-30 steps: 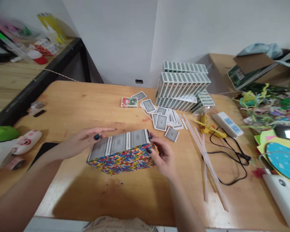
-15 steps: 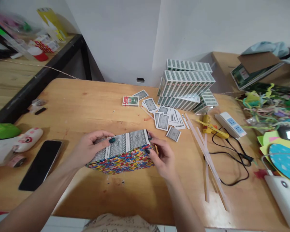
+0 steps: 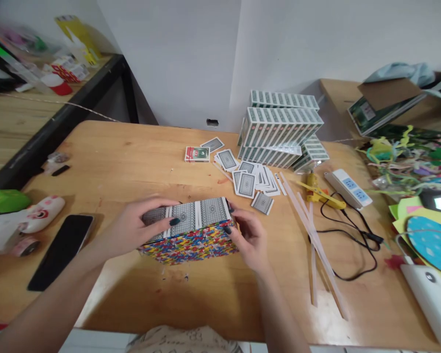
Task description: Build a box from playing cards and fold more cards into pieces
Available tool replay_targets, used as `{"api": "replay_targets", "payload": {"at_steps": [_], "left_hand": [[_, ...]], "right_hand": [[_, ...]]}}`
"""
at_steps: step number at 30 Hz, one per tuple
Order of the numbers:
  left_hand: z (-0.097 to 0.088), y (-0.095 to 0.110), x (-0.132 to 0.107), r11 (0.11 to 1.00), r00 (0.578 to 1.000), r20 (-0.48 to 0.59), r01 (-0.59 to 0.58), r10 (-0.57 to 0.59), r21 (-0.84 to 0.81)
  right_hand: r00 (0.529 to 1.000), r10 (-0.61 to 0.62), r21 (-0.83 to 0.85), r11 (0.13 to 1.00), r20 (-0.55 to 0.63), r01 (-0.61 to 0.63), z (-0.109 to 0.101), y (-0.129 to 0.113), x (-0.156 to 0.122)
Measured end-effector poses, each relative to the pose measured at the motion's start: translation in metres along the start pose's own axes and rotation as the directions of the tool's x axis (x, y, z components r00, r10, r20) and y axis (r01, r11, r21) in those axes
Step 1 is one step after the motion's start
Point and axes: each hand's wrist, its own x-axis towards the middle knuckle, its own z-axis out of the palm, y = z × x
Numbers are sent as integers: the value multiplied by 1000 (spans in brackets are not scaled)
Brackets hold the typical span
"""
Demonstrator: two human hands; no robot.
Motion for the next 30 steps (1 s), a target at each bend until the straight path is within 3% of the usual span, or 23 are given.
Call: {"api": "replay_targets", "payload": {"at_steps": [3,7,12,16,18,21,23,25,27,30], "left_hand": [[-7,10,5,980,990,40,-136,132,143],[-5,22,16,981,984,105,-157,145,119],[-3,21,27,990,982,142,-113,124,-84],[-8,12,30,945,968,242,17,67,-326],[-11,6,32,885,917,398,164,26,-436],[-14,-2,38,718,731,682,485,-19,-500],[-14,-7,41,610,627,779,623,-17,-489],[-12,-10,43,544,558,830,695,5,-470],[-9,-10,44,501,533,846,730,7,-465],[-5,-8,43,451,572,820,736,-17,-505]], "right_hand": [[1000,13,1,1000,8,-13,0,-1,0],[999,-2,-20,1000,37,2,8,-9,6],[998,-32,-57,998,53,35,14,-14,12],[998,-13,-19,1000,67,14,14,-12,13],[997,-15,-17,1000,69,16,14,-12,13],[995,-30,-19,999,99,32,14,-14,13],[990,-47,-12,999,133,49,14,-18,14],[984,-61,-12,998,168,64,15,-21,15],[980,-71,-30,997,188,78,16,-24,16],[974,-94,-60,992,208,109,17,-27,19]]}}
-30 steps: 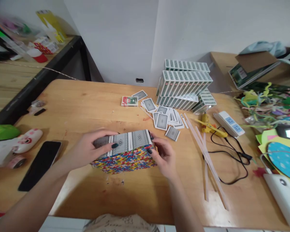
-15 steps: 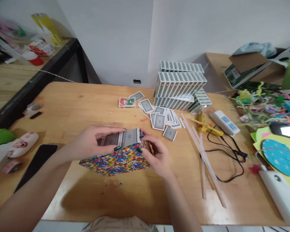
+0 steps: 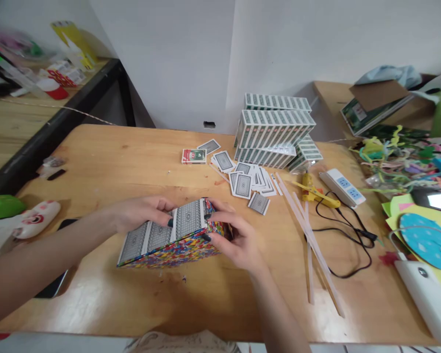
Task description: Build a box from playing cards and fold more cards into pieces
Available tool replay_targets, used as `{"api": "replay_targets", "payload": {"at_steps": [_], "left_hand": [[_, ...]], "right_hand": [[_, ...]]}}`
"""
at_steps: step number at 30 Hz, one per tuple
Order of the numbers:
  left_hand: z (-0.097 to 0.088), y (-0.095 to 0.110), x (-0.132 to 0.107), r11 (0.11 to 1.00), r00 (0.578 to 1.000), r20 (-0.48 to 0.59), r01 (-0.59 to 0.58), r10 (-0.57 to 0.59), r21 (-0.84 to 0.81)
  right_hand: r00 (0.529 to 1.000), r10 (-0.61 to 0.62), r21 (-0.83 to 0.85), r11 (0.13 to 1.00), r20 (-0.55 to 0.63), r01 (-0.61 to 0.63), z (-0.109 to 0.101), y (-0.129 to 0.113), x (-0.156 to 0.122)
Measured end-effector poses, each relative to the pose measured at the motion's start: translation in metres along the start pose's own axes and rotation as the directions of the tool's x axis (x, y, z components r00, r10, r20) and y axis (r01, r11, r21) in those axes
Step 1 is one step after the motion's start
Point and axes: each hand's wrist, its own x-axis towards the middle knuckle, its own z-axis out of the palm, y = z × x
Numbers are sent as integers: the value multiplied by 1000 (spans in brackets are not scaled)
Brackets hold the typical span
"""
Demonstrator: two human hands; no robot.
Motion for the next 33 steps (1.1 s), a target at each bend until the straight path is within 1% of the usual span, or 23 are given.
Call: {"api": "replay_targets", "payload": {"at_steps": [4,8,14,22,24,27,30,33], "left_hand": [[5,-3,2,999,999,-25,-41,40,-25],[8,-4,1,998,998,-55,-42,40,-39],[11,-3,2,997,998,-55,-42,39,-59],[11,-4,5,996,998,-37,-58,55,-64],[11,-3,6,996,996,-56,-72,70,-43],[10,-1,4,995,992,-79,-97,99,35],[8,3,0,986,993,-39,-101,107,134],[6,5,-2,973,994,-2,-108,111,204]], "right_hand": [[999,-35,-20,999,28,36,0,-2,3],[999,-35,-31,999,17,36,0,-4,3],[1000,-7,-35,999,-2,7,0,-4,2],[1000,-25,-29,999,-3,25,0,-4,2],[1000,-10,-4,1000,-2,10,0,-2,1],[999,31,54,998,-10,-31,-2,1,-2],[998,61,88,994,-26,-58,-3,4,-4],[998,53,117,992,-18,-51,-4,5,-4]]}}
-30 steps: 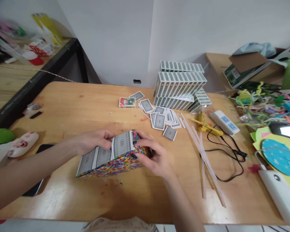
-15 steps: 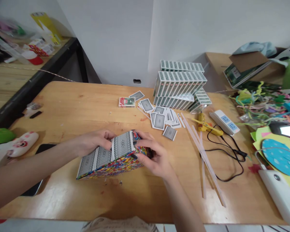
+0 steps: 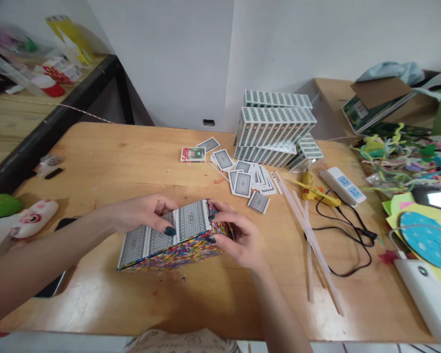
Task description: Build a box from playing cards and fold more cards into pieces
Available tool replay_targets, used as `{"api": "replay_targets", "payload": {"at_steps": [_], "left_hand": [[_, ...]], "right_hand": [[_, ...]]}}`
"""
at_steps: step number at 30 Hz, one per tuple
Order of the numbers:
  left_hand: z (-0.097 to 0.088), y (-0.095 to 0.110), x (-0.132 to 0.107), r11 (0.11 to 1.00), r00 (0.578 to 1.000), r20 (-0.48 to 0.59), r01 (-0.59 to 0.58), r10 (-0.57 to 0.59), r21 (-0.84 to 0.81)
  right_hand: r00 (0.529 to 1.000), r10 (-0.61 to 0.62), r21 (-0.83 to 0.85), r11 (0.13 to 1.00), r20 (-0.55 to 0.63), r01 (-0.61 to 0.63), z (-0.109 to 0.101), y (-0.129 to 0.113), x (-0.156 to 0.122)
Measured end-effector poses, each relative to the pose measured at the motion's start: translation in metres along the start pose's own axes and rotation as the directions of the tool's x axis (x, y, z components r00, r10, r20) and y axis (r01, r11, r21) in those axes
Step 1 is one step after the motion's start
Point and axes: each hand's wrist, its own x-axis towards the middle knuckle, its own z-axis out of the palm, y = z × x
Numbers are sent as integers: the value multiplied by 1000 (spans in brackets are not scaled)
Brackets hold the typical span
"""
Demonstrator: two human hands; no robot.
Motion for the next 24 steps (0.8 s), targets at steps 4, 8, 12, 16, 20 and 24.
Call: {"api": "replay_targets", "payload": {"at_steps": [4,8,12,16,20,24], "left_hand": [[0,0,2,997,999,-40,-25,28,67],[0,0,3,969,987,-117,-81,110,234],[2,2,2,907,973,-135,-119,187,403],[4,-1,3,888,943,-177,-186,281,420],[6,-10,4,876,918,-209,-224,337,428],[9,-17,3,864,909,-203,-248,364,438]], "right_hand": [[1000,0,8,1000,10,0,-1,0,1],[1000,28,-16,999,10,-28,-2,-1,2],[999,-15,-28,999,34,16,-1,-2,3],[999,-24,-39,999,43,26,1,-5,3],[999,-13,-97,995,42,17,3,-8,2],[998,-32,-113,993,58,38,6,-9,1]]}}
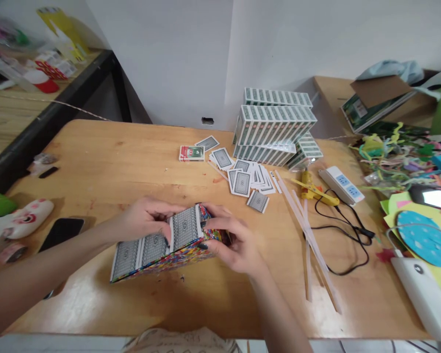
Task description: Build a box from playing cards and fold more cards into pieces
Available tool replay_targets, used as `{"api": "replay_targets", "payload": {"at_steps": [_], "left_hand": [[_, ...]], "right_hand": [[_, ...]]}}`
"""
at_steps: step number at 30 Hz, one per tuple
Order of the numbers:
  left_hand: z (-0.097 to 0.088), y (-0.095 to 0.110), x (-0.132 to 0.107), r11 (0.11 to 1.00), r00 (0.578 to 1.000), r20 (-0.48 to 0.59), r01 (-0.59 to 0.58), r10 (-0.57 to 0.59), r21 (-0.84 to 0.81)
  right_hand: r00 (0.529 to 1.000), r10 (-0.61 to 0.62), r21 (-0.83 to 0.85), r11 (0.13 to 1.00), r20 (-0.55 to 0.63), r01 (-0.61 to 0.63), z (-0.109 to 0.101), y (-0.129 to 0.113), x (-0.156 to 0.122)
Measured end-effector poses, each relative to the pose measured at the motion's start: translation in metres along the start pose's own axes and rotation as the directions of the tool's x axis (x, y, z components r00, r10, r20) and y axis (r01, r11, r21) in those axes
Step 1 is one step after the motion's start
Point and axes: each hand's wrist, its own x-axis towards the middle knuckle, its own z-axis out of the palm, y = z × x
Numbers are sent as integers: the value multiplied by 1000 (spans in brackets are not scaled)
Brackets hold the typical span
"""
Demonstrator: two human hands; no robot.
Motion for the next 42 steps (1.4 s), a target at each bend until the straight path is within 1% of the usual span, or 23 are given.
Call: {"api": "replay_targets", "payload": {"at_steps": [5,7,9,11,14,16,17,18,20,21,22,23,25,26,28,31,33,36,39,42], "left_hand": [[3,0,-4,1000,1000,-12,-18,17,-24],[2,0,-5,999,1000,4,-20,20,-51],[1,2,-5,993,998,53,-15,21,-120],[1,5,-4,978,992,123,9,17,-210],[0,9,0,938,971,238,115,-36,-326],[-2,14,2,924,955,281,190,-96,-330],[-3,17,2,935,953,279,203,-120,-291],[-3,21,1,958,958,254,189,-132,-217],[-2,31,-4,995,984,148,95,-98,23],[0,36,-8,984,997,71,25,-38,175],[2,40,-12,945,999,3,-34,35,325],[6,44,-16,892,993,-59,-66,103,447],[14,46,-21,772,972,-117,-85,203,630],[17,45,-22,714,959,-125,-99,255,693],[22,39,-21,649,945,-111,-124,308,751],[25,29,-19,616,933,-70,-176,354,768],[25,26,-19,612,923,-59,-203,380,764],[28,28,-21,625,918,-52,-224,392,748],[31,34,-22,639,929,-31,-230,370,734],[33,39,-22,632,939,-16,-219,344,743]], "right_hand": [[999,-28,1,1000,19,28,0,0,0],[999,-33,13,999,33,33,-1,0,0],[999,-27,34,999,32,26,-2,1,-1],[1000,-18,56,998,22,17,-3,2,-1],[1000,-11,82,997,23,9,-1,1,-2],[999,-1,96,995,33,-2,2,-2,-2],[999,7,105,994,32,-10,3,-4,-1],[999,21,112,993,28,-24,5,-7,-1],[999,51,108,993,3,-51,7,-12,-1],[998,59,85,995,-13,-58,8,-15,0],[998,60,44,997,-28,-58,9,-18,1],[998,52,-10,999,-39,-53,10,-21,2],[999,18,-120,992,-41,-23,11,-27,4],[999,-6,-161,987,-34,0,11,-29,6],[998,-67,-205,977,-11,64,12,-32,9],[990,-141,-237,961,14,140,15,-34,11],[985,-168,-266,949,25,169,16,-35,11],[977,-211,-321,924,29,209,19,-36,10],[963,-270,-365,894,22,259,22,-36,9],[949,-314,-392,870,28,299,23,-35,8]]}}
